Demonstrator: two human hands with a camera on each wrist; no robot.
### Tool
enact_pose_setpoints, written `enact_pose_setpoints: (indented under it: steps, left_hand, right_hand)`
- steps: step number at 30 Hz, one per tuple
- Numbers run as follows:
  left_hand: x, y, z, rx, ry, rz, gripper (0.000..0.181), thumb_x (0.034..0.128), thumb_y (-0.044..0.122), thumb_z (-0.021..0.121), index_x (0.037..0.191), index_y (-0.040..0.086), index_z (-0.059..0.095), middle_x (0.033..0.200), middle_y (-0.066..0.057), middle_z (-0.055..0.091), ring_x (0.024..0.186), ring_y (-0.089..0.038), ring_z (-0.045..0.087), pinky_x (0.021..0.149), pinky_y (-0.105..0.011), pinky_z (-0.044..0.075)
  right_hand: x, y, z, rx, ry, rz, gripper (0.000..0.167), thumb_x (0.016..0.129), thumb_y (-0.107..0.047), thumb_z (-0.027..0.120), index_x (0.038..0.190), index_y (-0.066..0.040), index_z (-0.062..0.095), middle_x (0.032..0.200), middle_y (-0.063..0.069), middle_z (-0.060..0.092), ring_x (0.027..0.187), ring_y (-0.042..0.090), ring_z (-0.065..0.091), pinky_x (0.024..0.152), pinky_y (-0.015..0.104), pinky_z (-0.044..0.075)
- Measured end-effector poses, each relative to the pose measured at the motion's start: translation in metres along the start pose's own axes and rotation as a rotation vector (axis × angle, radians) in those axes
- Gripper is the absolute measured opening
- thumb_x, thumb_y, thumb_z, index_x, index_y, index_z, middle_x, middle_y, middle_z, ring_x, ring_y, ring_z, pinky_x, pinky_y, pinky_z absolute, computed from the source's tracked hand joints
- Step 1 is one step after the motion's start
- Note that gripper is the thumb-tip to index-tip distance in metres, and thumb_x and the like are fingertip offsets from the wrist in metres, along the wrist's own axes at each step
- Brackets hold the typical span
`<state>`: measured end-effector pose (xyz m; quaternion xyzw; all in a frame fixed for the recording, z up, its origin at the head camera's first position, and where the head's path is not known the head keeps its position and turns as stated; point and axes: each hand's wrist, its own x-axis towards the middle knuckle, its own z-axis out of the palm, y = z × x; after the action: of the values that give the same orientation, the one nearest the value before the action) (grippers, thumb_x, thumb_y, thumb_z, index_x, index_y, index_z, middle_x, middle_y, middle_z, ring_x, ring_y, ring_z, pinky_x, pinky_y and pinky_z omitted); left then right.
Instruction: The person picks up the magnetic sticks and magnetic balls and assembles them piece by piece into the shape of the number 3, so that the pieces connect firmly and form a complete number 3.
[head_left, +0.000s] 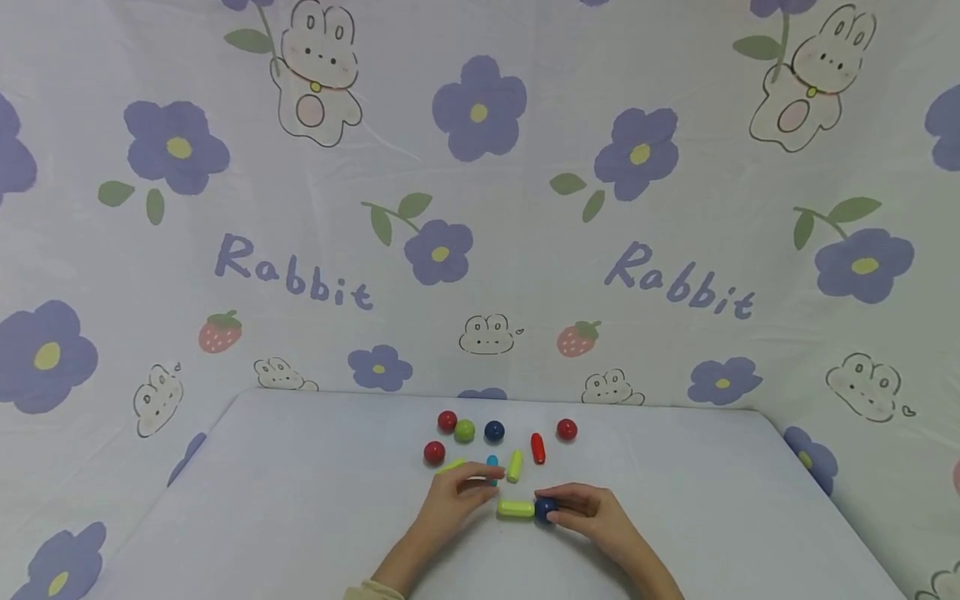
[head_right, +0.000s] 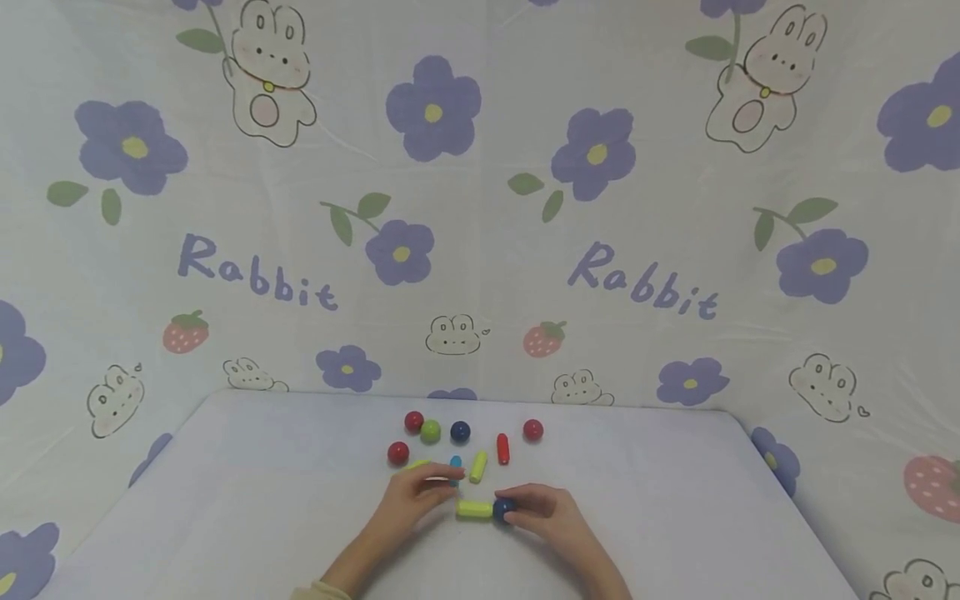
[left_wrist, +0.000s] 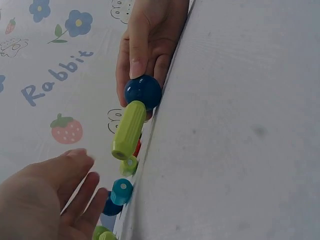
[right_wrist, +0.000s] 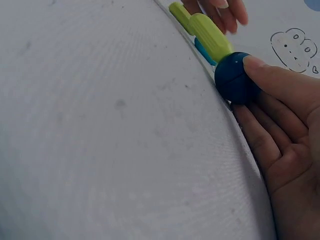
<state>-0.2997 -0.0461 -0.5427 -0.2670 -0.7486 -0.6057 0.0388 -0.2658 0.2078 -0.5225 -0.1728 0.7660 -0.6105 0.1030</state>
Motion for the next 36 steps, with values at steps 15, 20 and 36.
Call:
enact_pose_setpoints:
  steps: [15, 20, 36]
  left_hand:
    - [0.003, 0.004, -0.014, 0.225, 0.557, 0.19, 0.039, 0.0751, -0.001, 0.069, 0.112, 0.008, 0.06, 0.111, -0.005, 0.059, 0.106, -0.019, 0.05, 0.088, -0.035, 0.04]
    - [0.002, 0.005, -0.018, 0.246, 0.616, 0.076, 0.042, 0.0752, 0.001, 0.07, 0.115, 0.011, 0.059, 0.116, -0.002, 0.056, 0.112, -0.015, 0.047, 0.094, -0.028, 0.035]
    - [0.007, -0.008, -0.037, 0.073, 0.704, -0.181, 0.048, 0.0739, 0.001, 0.071, 0.119, 0.007, 0.057, 0.118, -0.01, 0.053, 0.109, -0.024, 0.049, 0.09, -0.036, 0.039]
  right_hand:
    - [0.0, -0.005, 0.001, 0.022, 0.002, 0.004, 0.038, 0.081, -0.013, 0.066, 0.116, -0.001, 0.057, 0.117, 0.012, 0.056, 0.107, 0.018, 0.053, 0.086, 0.024, 0.041]
    - [0.007, 0.015, -0.001, 0.007, 0.02, 0.002, 0.036, 0.08, -0.019, 0.068, 0.114, -0.01, 0.06, 0.115, 0.005, 0.059, 0.107, 0.018, 0.053, 0.086, 0.024, 0.041]
    - [0.002, -0.002, 0.001, 0.005, 0.003, 0.004, 0.036, 0.081, -0.012, 0.066, 0.115, -0.003, 0.058, 0.115, 0.01, 0.058, 0.106, 0.017, 0.053, 0.086, 0.024, 0.041]
